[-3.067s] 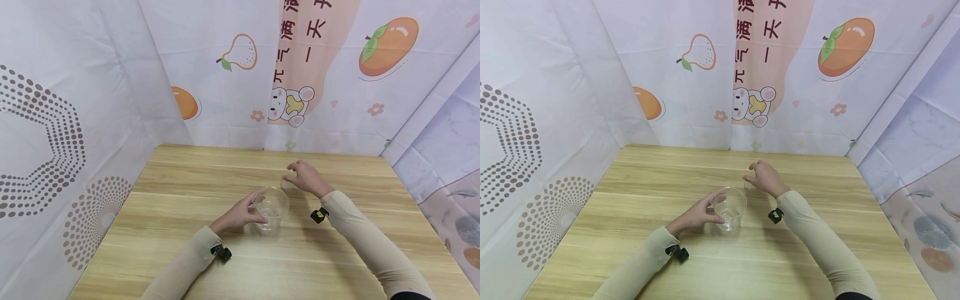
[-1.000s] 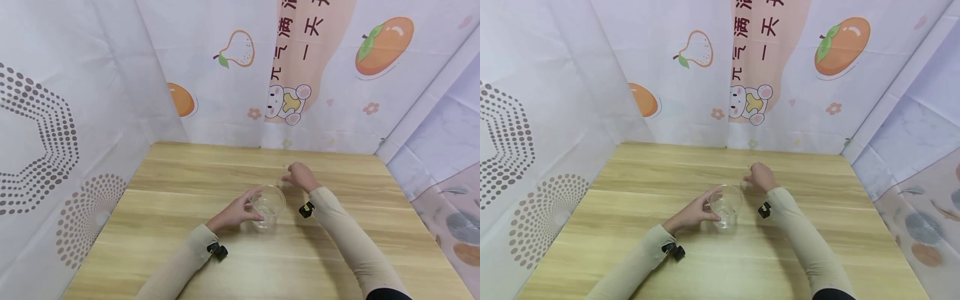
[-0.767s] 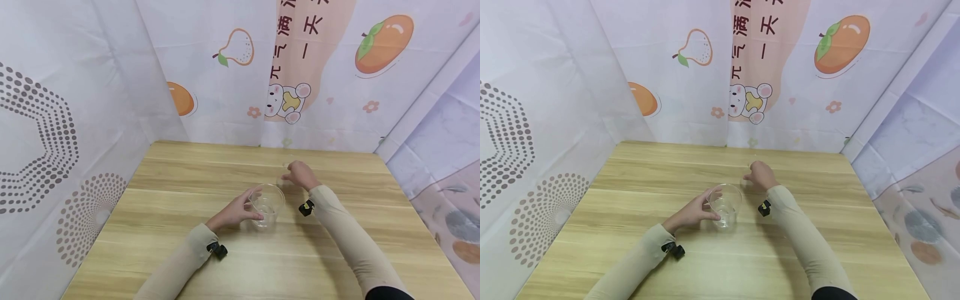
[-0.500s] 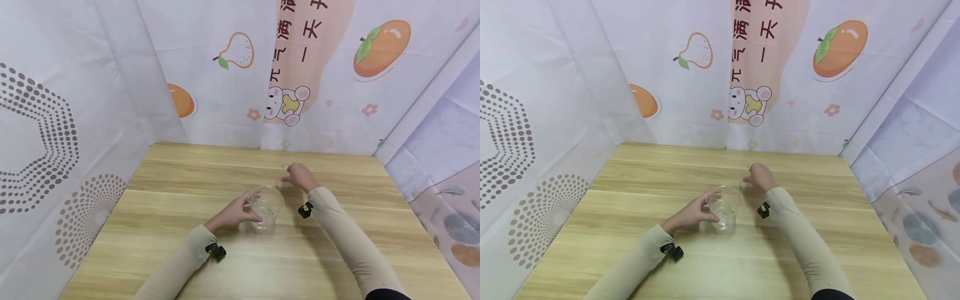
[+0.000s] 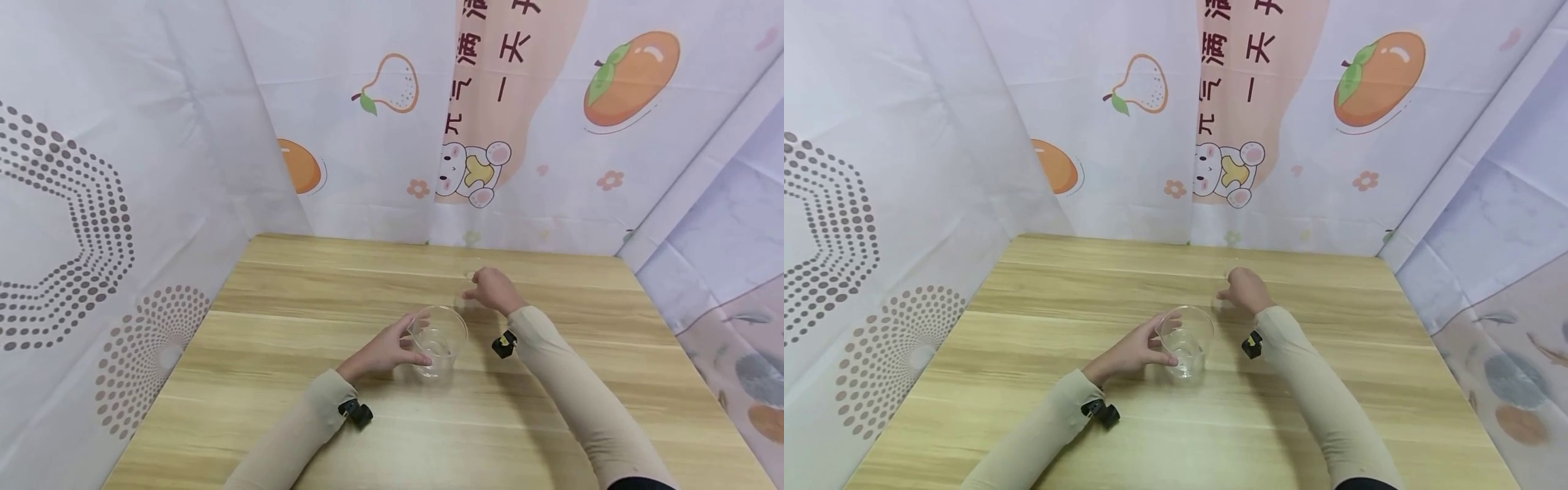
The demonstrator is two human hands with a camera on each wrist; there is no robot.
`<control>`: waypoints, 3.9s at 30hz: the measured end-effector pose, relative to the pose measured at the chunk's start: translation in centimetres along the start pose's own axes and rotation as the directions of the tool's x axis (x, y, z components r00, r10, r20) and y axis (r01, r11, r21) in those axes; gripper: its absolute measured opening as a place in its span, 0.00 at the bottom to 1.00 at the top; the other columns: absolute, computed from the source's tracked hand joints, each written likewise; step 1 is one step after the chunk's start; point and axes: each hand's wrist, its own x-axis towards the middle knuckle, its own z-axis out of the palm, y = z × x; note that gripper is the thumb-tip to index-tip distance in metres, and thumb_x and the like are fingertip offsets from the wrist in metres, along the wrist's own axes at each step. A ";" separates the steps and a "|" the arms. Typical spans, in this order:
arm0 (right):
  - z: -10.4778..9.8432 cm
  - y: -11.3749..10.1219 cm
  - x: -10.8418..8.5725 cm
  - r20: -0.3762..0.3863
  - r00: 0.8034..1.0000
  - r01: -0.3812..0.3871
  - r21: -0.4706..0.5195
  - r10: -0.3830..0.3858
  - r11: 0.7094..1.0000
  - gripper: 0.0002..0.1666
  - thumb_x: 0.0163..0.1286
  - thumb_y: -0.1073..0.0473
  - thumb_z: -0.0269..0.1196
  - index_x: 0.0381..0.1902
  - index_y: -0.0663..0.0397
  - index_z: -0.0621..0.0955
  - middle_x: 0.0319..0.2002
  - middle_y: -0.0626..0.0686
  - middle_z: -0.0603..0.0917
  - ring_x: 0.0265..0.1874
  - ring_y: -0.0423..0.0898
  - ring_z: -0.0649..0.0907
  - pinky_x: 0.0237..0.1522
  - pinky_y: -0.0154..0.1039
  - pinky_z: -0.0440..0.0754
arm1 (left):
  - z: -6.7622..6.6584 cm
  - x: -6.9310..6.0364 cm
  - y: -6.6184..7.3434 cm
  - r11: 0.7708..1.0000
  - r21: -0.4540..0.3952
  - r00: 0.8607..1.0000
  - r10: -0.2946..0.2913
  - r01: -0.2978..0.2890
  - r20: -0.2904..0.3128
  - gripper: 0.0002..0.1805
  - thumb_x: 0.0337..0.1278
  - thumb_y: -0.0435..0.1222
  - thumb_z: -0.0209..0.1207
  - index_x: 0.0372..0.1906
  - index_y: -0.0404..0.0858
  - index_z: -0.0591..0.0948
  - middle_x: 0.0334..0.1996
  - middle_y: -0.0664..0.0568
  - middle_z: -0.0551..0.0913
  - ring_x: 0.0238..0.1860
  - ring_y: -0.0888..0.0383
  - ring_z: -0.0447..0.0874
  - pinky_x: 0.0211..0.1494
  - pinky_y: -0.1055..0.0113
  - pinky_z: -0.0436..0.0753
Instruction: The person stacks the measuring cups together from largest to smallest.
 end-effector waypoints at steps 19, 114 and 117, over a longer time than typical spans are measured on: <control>0.1 -0.2 0.2 -0.014 1.000 0.016 0.007 -0.016 1.000 0.27 0.61 0.52 0.69 0.44 0.75 0.82 0.47 0.71 0.84 0.46 0.63 0.84 0.52 0.56 0.82 | -0.4 -0.1 0.1 1.000 0.017 1.000 -0.012 0.012 -0.010 0.49 0.50 0.38 0.71 0.74 0.63 0.57 0.73 0.53 0.63 0.73 0.50 0.64 0.72 0.51 0.70; 0.1 -0.2 -1.5 -0.169 0.983 0.099 0.128 -0.076 0.987 0.30 0.55 0.55 0.66 0.50 0.75 0.80 0.42 0.68 0.84 0.42 0.58 0.83 0.45 0.54 0.83 | -0.3 0.0 -0.1 0.999 -0.009 0.999 -0.051 0.051 -0.007 0.48 0.50 0.42 0.71 0.75 0.55 0.58 0.72 0.49 0.66 0.71 0.47 0.67 0.71 0.53 0.71; -0.1 -0.5 -1.7 -0.166 0.983 0.097 0.136 -0.074 0.986 0.31 0.55 0.55 0.66 0.51 0.75 0.80 0.43 0.68 0.84 0.43 0.59 0.83 0.46 0.54 0.83 | -0.3 0.0 0.0 0.999 -0.011 0.999 -0.053 0.053 -0.006 0.48 0.50 0.41 0.71 0.75 0.55 0.58 0.72 0.49 0.66 0.71 0.47 0.67 0.71 0.52 0.71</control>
